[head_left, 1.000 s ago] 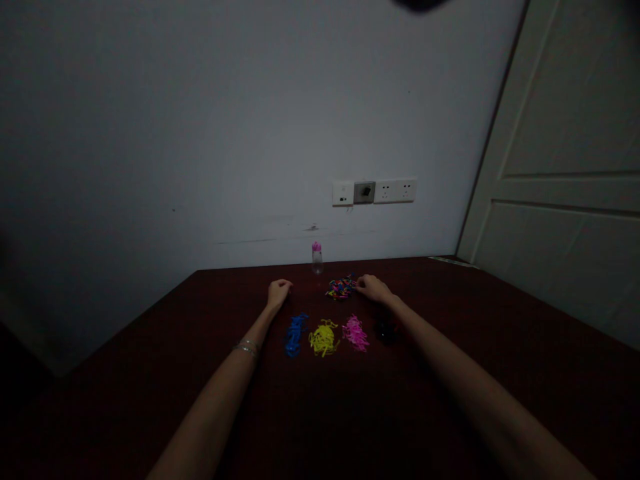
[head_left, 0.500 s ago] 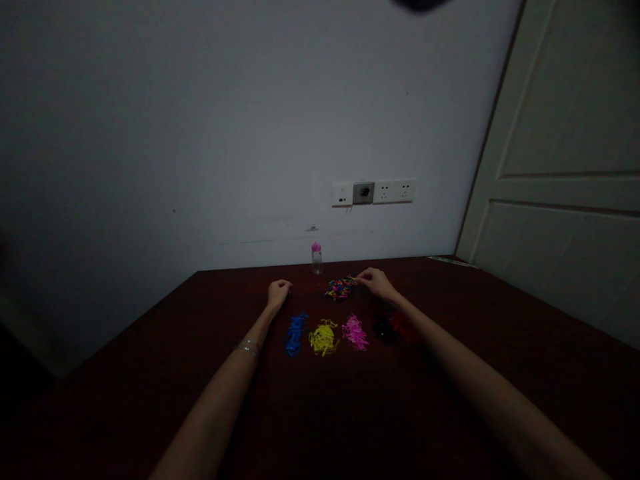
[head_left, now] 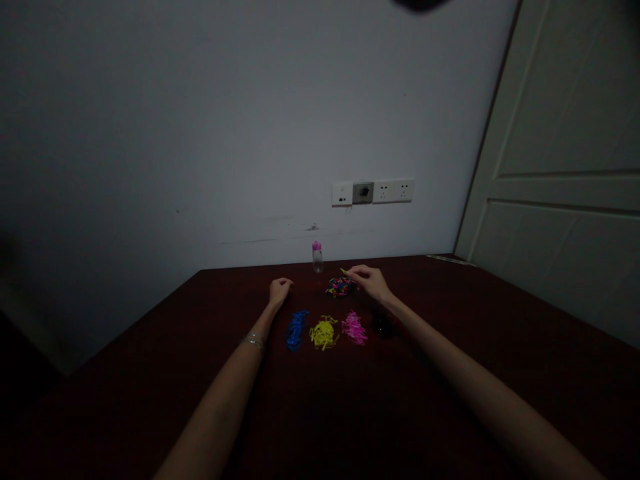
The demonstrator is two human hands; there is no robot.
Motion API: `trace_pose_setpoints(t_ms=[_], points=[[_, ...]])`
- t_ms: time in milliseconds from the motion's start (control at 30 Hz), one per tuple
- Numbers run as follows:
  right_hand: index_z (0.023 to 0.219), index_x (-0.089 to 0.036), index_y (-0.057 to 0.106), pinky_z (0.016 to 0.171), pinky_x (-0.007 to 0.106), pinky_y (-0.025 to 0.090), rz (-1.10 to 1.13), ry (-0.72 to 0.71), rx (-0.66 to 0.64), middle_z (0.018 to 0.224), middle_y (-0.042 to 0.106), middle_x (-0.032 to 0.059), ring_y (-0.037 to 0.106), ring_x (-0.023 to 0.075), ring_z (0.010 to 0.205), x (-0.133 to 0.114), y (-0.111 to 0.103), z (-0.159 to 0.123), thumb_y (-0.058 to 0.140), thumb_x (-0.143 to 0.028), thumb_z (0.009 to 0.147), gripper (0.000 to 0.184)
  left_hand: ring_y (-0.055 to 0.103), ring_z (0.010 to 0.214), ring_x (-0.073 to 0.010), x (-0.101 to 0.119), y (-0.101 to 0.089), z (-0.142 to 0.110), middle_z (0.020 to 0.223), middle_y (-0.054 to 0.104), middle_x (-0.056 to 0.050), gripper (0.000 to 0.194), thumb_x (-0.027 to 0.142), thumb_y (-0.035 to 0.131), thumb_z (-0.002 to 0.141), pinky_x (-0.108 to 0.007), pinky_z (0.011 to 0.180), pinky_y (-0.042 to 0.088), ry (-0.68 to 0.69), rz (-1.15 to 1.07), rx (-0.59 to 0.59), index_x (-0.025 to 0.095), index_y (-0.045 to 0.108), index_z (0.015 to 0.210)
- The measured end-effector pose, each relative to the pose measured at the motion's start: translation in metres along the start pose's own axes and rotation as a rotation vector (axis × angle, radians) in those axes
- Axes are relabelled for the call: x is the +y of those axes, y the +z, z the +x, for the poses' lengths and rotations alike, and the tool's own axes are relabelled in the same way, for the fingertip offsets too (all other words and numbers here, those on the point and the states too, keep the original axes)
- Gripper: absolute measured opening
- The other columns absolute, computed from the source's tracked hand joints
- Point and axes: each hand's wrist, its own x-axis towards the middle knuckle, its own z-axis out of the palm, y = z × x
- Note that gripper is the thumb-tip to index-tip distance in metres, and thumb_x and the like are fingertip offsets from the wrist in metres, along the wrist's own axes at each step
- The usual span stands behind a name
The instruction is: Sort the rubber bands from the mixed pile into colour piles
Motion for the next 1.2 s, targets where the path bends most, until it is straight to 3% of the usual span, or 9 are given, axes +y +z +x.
trace_pose_setpoints(t_ms=[133,333,467,600,700,833,1100,1200], points=[[0.07,-0.017,0.068,0.074,0.032,0.046,-0.019,-0.113,-0.085,0.082,0.065,0.006,0.058,0.0181,0.08,-0.006,0.002,-0.008,0.062,-0.049,0.07,0.032,0.058,0.061,-0.0134,0.003,-0.001,-0.002,0.063,0.065,-0.004,0.021,0.017,0.049,0.071,-0.02,0.057,0.041,0.006,0.023,-0.019,0.011,0.069,0.073],[0.07,-0.019,0.069,0.079,0.031,0.044,-0.059,-0.245,-0.394,0.077,0.064,0.0046,0.057,0.0163,0.08,-0.016,0.021,-0.029,0.061,-0.044,0.074,0.027,0.059,0.063,-0.0135,0.003,-0.001,-0.001,0.066,0.066,-0.005,0.022,0.017,0.048,0.071,-0.02,0.059,0.042,0.015,0.04,-0.022,0.011,0.069,0.075],[0.072,-0.017,0.071,0.075,0.029,0.045,-0.13,-0.271,-0.604,0.082,0.062,0.0059,0.057,0.0155,0.079,-0.017,0.036,-0.04,0.061,-0.041,0.076,0.027,0.059,0.062,-0.0131,0.004,-0.001,-0.001,0.065,0.066,-0.004,0.022,0.017,0.048,0.071,-0.02,0.06,0.042,0.013,0.06,-0.023,0.012,0.069,0.076],[0.073,-0.016,0.071,0.074,0.028,0.045,-0.179,-0.257,-0.671,0.087,0.061,0.0069,0.057,0.0151,0.079,-0.014,0.039,-0.041,0.059,-0.039,0.077,0.026,0.058,0.063,-0.0129,0.007,-0.001,-0.003,0.065,0.065,-0.004,0.023,0.017,0.048,0.072,-0.02,0.059,0.041,0.007,0.072,-0.019,0.011,0.069,0.077],[0.073,-0.016,0.071,0.076,0.029,0.045,-0.163,-0.247,-0.617,0.085,0.062,0.0068,0.057,0.0156,0.081,-0.01,0.03,-0.034,0.058,-0.039,0.078,0.027,0.058,0.063,-0.013,0.009,-0.002,-0.004,0.065,0.065,-0.004,0.023,0.017,0.048,0.072,-0.02,0.058,0.041,-0.004,0.074,-0.023,0.011,0.07,0.077],[0.072,-0.016,0.071,0.078,0.031,0.044,-0.162,-0.204,-0.44,0.084,0.064,0.0069,0.058,0.0169,0.081,0.007,0.003,-0.022,0.059,-0.039,0.076,0.026,0.059,0.064,-0.0132,0.01,-0.002,-0.005,0.066,0.065,-0.004,0.022,0.016,0.049,0.072,-0.02,0.059,0.042,0.002,0.084,-0.035,0.011,0.07,0.077],[0.07,-0.015,0.071,0.069,0.029,0.046,-0.224,0.164,-0.015,0.077,0.069,0.007,0.061,0.0188,0.072,0.072,-0.083,-0.023,0.063,-0.04,0.064,0.027,0.06,0.067,-0.0142,0.011,0.001,-0.001,0.066,0.066,-0.004,0.021,0.016,0.049,0.072,-0.021,0.063,0.043,0.018,0.127,-0.067,0.012,0.07,0.077],[0.075,-0.013,0.071,0.053,0.026,0.043,-0.177,0.306,0.111,0.072,0.069,0.0069,0.057,0.0153,0.057,0.085,-0.102,-0.032,0.062,-0.043,0.06,0.035,0.06,0.066,-0.0148,0.012,0.002,-0.002,0.066,0.066,-0.004,0.023,0.019,0.049,0.072,-0.021,0.063,0.044,0.036,0.146,-0.094,0.012,0.07,0.079]])
